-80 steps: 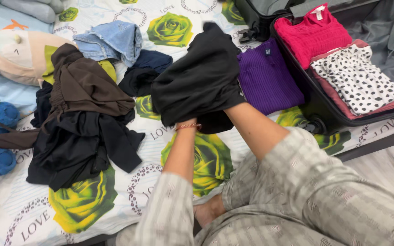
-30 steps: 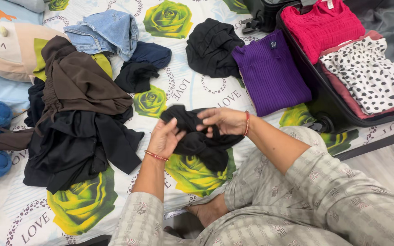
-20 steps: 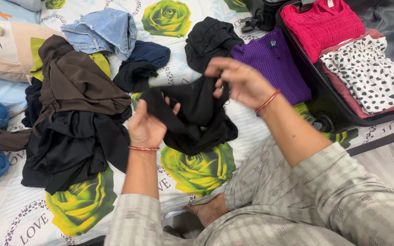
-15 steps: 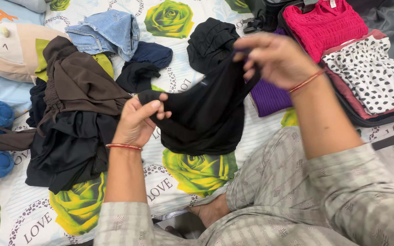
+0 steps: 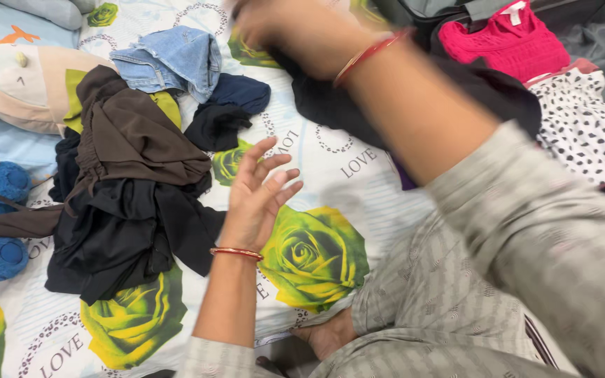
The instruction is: The person folds several shirts and pants and places them into a suitcase on a bed.
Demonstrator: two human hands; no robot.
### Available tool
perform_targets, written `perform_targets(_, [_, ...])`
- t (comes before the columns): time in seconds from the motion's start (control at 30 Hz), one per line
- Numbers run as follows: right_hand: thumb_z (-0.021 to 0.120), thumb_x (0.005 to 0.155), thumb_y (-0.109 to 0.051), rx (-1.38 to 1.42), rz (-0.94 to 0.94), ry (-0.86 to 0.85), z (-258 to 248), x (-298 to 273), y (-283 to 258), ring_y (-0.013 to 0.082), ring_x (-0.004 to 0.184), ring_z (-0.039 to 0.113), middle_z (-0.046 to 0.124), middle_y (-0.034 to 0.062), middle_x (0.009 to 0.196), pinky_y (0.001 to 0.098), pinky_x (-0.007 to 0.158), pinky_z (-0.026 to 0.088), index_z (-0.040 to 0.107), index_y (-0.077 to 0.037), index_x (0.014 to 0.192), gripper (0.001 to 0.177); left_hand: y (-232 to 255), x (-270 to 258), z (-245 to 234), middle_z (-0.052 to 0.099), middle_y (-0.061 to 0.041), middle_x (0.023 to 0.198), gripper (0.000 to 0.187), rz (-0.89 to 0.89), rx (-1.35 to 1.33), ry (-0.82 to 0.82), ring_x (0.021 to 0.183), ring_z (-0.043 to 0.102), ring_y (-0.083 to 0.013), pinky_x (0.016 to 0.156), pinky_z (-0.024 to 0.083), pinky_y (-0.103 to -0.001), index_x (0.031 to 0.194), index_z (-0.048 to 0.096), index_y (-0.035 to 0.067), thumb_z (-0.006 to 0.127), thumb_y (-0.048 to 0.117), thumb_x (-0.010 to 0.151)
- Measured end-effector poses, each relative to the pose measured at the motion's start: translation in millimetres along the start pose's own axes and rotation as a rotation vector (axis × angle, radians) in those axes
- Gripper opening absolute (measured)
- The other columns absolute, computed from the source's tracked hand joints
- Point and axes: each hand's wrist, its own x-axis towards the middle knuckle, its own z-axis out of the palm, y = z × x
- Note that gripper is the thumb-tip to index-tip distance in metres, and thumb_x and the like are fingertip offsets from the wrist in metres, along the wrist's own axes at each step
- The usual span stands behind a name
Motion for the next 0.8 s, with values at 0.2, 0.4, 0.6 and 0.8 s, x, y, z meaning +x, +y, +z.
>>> perform_targets(0.2, [0.074, 0.077, -0.034, -0.363, -0.01, -0.438, 195, -58, 135, 0.0336, 0.107, 0.068, 0.068, 0.0192, 0.122, 0.0434, 0.09, 0.054, 0.063, -0.002, 0.126, 0.06, -98, -18, -119, 0.056, -0.01, 0.133, 0.061, 0.105, 0.094, 0.512, 0.119, 0.062, -0.0242, 0.095, 0.055, -0.042, 0.145, 0.04, 0.01, 0.067, 0.006, 0.091])
perform_targets(0.4, [0.074, 0.079, -0.033, -0.483, -0.037, -0.637, 200, -166, 171, 0.0434, 0.106, 0.062, 0.063, 0.0254, 0.117, 0.0489, 0.091, 0.049, 0.059, 0.0, 0.13, 0.062, -146, -97, -239, 0.063, -0.013, 0.111, 0.024, 0.0, -0.036, 1.088, 0.092, 0.071, -0.0277, 0.079, 0.061, -0.041, 0.122, 0.049, 0.001, 0.053, 0.005, 0.099])
perform_targets(0.6, [0.07, 0.082, -0.034, -0.681, 0.462, -0.485, 76, -202, 178, 0.0312, 0.109, 0.068, 0.071, 0.014, 0.121, 0.0397, 0.095, 0.053, 0.073, -0.01, 0.118, 0.044, -111, -121, -246, 0.069, -0.014, 0.098, 0.024, 0.086, -0.088, 0.992, 0.079, 0.066, -0.0193, 0.071, 0.057, -0.032, 0.125, 0.056, 0.006, 0.052, 0.005, 0.102])
perform_targets(0.8, [0.088, 0.066, -0.035, -1.041, 0.58, -0.147, 7, -217, 179, 0.0377, 0.101, 0.064, 0.066, 0.0199, 0.112, 0.0469, 0.083, 0.052, 0.066, -0.009, 0.12, 0.064, -35, -72, -241, 0.065, -0.009, 0.092, 0.022, 0.192, -0.144, 0.898, 0.074, 0.06, -0.0142, 0.069, 0.053, -0.029, 0.122, 0.061, 0.005, 0.052, 0.004, 0.102])
